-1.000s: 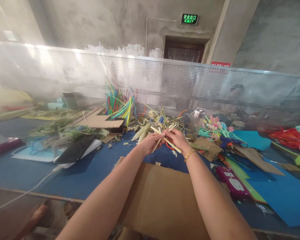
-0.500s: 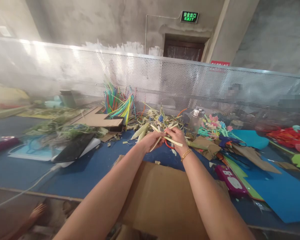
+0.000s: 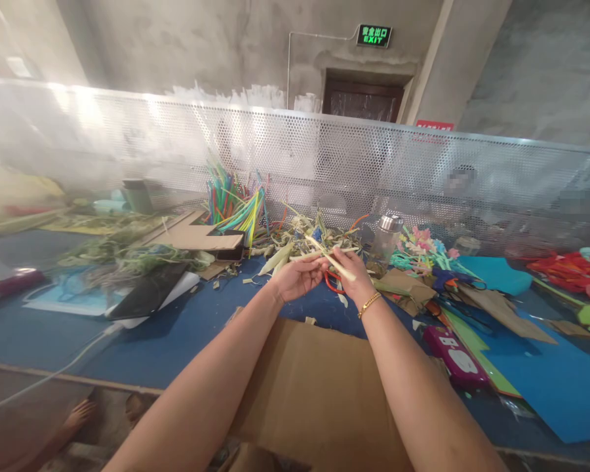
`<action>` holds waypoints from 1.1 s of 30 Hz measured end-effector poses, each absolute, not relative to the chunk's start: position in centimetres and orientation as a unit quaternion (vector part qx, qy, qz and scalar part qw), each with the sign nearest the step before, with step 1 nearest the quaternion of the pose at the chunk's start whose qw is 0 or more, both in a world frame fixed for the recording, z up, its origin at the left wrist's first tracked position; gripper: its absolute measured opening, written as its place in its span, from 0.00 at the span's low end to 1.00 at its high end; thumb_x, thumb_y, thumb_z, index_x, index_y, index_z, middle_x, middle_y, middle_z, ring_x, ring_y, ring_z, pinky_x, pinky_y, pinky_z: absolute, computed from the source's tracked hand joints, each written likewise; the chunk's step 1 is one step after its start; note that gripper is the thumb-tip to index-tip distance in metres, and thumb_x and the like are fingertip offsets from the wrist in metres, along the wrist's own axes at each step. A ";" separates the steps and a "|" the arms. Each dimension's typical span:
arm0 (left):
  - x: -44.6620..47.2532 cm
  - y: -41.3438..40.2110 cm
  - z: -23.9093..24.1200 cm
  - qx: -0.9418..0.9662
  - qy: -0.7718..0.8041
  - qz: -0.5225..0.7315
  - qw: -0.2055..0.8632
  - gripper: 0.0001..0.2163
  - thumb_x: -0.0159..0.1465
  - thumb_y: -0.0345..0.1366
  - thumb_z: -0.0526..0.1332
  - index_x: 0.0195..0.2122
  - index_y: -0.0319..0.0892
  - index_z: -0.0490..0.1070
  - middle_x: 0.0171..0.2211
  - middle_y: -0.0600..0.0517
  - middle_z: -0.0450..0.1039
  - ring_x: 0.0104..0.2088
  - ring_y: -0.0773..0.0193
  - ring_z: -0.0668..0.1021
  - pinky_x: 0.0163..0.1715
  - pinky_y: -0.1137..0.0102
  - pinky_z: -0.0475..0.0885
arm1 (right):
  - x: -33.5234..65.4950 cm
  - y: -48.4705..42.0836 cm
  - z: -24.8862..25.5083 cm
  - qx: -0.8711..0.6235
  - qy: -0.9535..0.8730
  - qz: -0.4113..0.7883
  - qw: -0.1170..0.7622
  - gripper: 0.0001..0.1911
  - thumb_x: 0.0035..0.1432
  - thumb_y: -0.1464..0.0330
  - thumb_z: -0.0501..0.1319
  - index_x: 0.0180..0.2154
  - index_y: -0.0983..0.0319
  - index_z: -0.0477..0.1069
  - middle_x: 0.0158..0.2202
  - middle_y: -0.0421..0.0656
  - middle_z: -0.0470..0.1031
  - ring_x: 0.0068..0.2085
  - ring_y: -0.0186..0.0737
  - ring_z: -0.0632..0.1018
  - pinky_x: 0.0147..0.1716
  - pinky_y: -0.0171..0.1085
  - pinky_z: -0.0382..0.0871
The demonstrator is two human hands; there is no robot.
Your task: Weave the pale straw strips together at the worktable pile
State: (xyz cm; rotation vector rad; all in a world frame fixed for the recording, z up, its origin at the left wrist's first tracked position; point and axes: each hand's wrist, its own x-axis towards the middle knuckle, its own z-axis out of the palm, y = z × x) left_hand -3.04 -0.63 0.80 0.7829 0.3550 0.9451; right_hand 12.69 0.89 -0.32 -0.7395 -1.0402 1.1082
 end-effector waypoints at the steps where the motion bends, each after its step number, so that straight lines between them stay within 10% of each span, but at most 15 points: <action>1: -2.9 -0.6 0.8 0.375 0.163 0.453 0.792 0.13 0.58 0.22 0.61 0.44 0.38 0.74 0.38 0.47 0.78 0.34 0.69 0.79 0.33 0.77 0.73 | 12.5 0.9 -0.3 -0.327 -0.456 0.499 0.660 0.19 0.39 0.54 0.71 0.27 0.60 0.73 0.26 0.40 0.76 0.28 0.36 0.75 0.26 0.35 0.66; 10: -2.6 -0.4 0.8 0.374 0.227 0.490 0.754 0.09 0.58 0.35 0.66 0.38 0.37 0.74 0.24 0.52 0.72 0.24 0.71 0.75 0.21 0.79 0.68 | 13.5 0.0 1.1 -0.301 -0.437 0.546 0.648 0.34 0.48 0.37 0.54 0.28 0.60 0.76 0.31 0.48 0.79 0.34 0.43 0.77 0.27 0.38 0.68; 18: -2.8 -0.7 0.7 0.400 0.249 0.416 0.778 0.09 0.55 0.33 0.68 0.35 0.37 0.73 0.25 0.54 0.70 0.23 0.74 0.73 0.21 0.81 0.67 | 13.0 -0.1 0.9 -0.304 -0.514 0.600 0.532 0.17 0.38 0.60 0.73 0.29 0.63 0.76 0.25 0.39 0.76 0.27 0.32 0.74 0.30 0.33 0.67; 33: -2.1 -1.0 1.2 0.444 0.210 0.399 0.774 0.07 0.52 0.29 0.66 0.27 0.39 0.67 0.21 0.56 0.65 0.21 0.74 0.70 0.22 0.79 0.65 | 12.1 0.4 -0.1 -0.306 -0.485 0.541 0.615 0.18 0.34 0.58 0.73 0.22 0.60 0.70 0.21 0.36 0.70 0.25 0.32 0.70 0.28 0.34 0.65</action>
